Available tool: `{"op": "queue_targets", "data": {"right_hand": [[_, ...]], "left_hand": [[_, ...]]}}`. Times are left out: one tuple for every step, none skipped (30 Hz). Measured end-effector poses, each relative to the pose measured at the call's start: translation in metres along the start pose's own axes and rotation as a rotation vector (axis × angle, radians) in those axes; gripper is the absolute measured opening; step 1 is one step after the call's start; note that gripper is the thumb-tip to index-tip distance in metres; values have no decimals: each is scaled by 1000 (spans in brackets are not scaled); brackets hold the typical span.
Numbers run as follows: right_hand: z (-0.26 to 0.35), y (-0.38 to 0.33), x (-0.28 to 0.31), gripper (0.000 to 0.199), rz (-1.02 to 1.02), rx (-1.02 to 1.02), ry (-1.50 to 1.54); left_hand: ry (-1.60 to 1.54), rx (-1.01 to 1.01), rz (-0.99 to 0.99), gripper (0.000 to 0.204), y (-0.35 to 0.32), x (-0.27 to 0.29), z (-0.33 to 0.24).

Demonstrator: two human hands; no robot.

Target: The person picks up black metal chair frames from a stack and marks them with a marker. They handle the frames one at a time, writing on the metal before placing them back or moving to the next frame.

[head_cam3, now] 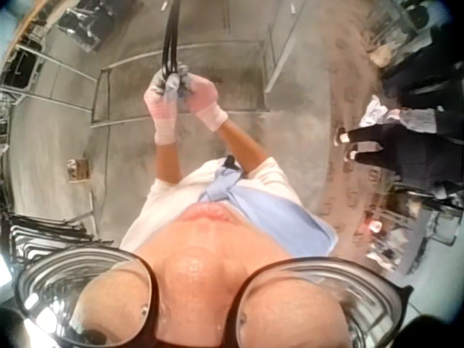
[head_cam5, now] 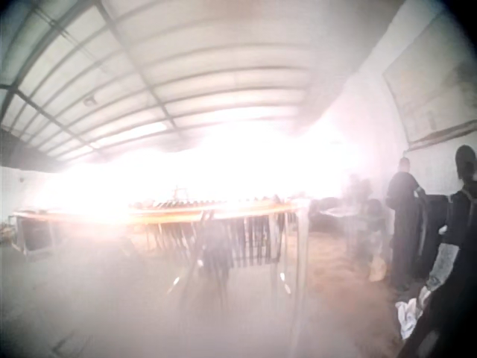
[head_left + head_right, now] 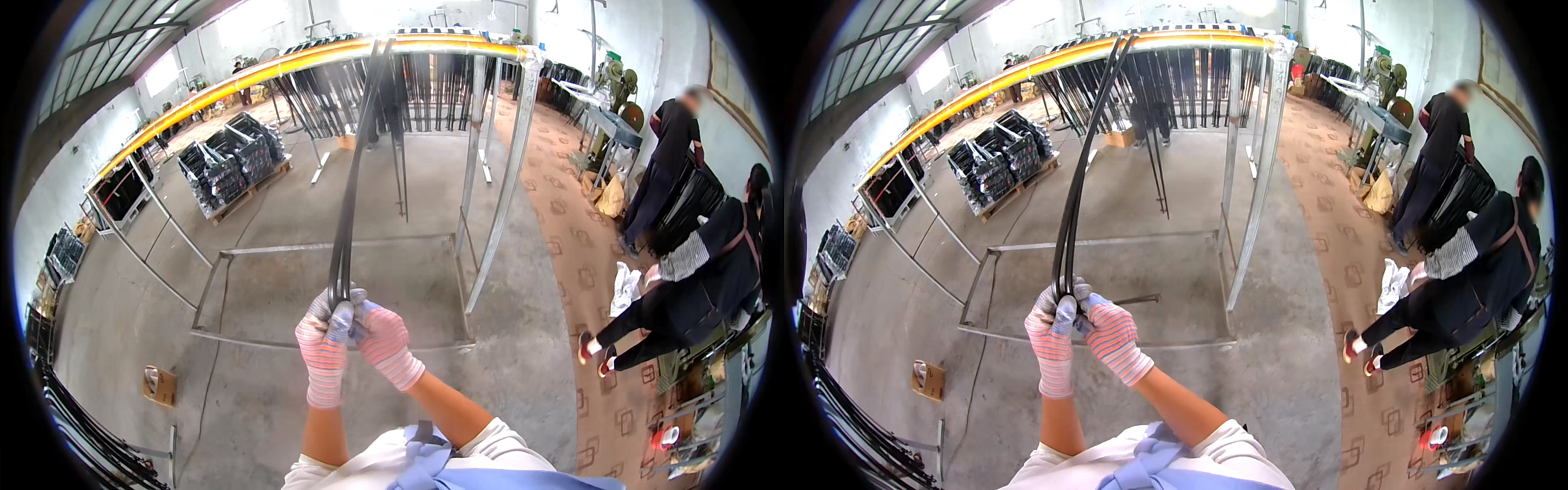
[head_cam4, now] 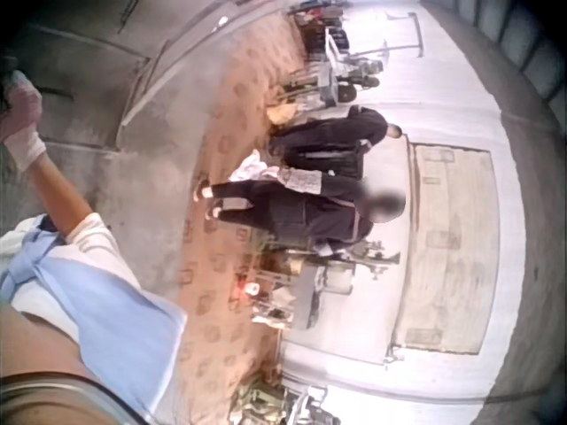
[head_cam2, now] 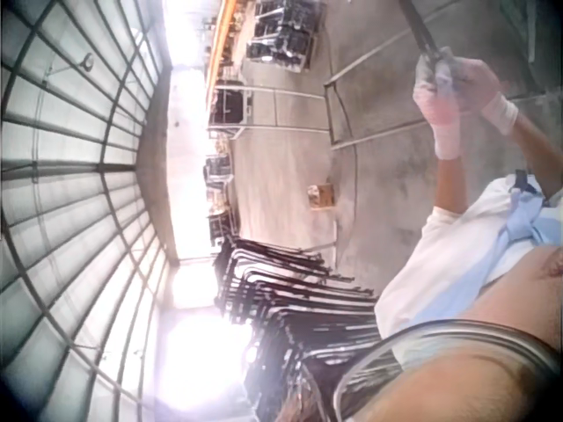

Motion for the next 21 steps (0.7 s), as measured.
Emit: {"op": "queue_targets", "data": {"right_hand": [[-1,1,-2,25,41,-12,-46],[3,4,1,22,-20,31,-30],[2,5,-1,25,-1,30,-53],[1,5,-2,28,18,29,-75],[1,5,-3,31,36,29,-98],[1,4,-5,35,55,30,-122],[3,4,-5,30,6,52,-99],[3,5,-5,26,-45,73,-79],[3,5,-4,22,-97,92,-59],[0,5,-5,23,-116,111,-75],[3,5,-4,23,-92,102,-88],[6,6,-2,23,-68,93,-100],[8,6,-2,23,-44,84,-111],[8,7,-6,20,-82,104,-135],[8,6,-6,20,-103,100,-127],[9,6,-4,19,-123,97,-118],[11,5,-3,19,-137,90,-105],[7,3,-1,21,-87,67,-183],[6,0,10,22,-117,40,-226],[8,1,15,21,-120,6,-222],[11,2,16,21,-128,-13,-219]], "left_hand": [[-10,-5,-1,24,2,1,1],[-18,-6,-3,24,4,2,2],[-25,-8,-7,25,5,2,3],[-22,-37,-2,27,7,3,5],[-7,-60,-10,26,7,4,5],[8,-84,-17,25,6,5,4],[23,-107,-24,24,6,6,3],[37,-89,-37,27,5,4,2],[47,-77,-38,28,7,5,4],[57,-65,-38,29,9,8,7],[70,-54,-49,31,8,12,7],[106,-52,-63,36,9,14,7],[108,-62,-73,37,9,15,5],[102,-75,-76,39,9,14,3],[97,-88,-80,40,8,15,2],[91,-87,-41,44,11,23,5],[80,-95,-17,44,12,27,7],[57,-91,22,45,13,27,12],[32,-87,61,46,14,25,15],[-23,-47,69,46,15,28,19],[-81,-24,76,47,17,30,21]]}}
Point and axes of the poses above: each hand's wrist, its own y-axis towards the middle knuckle, its own x-axis out of the back of the hand, z = x × y, the point moved 3 cm from there along y, towards the middle knuckle, and after that the axes turned 14 degrees about -y, right-handed, at the moved point
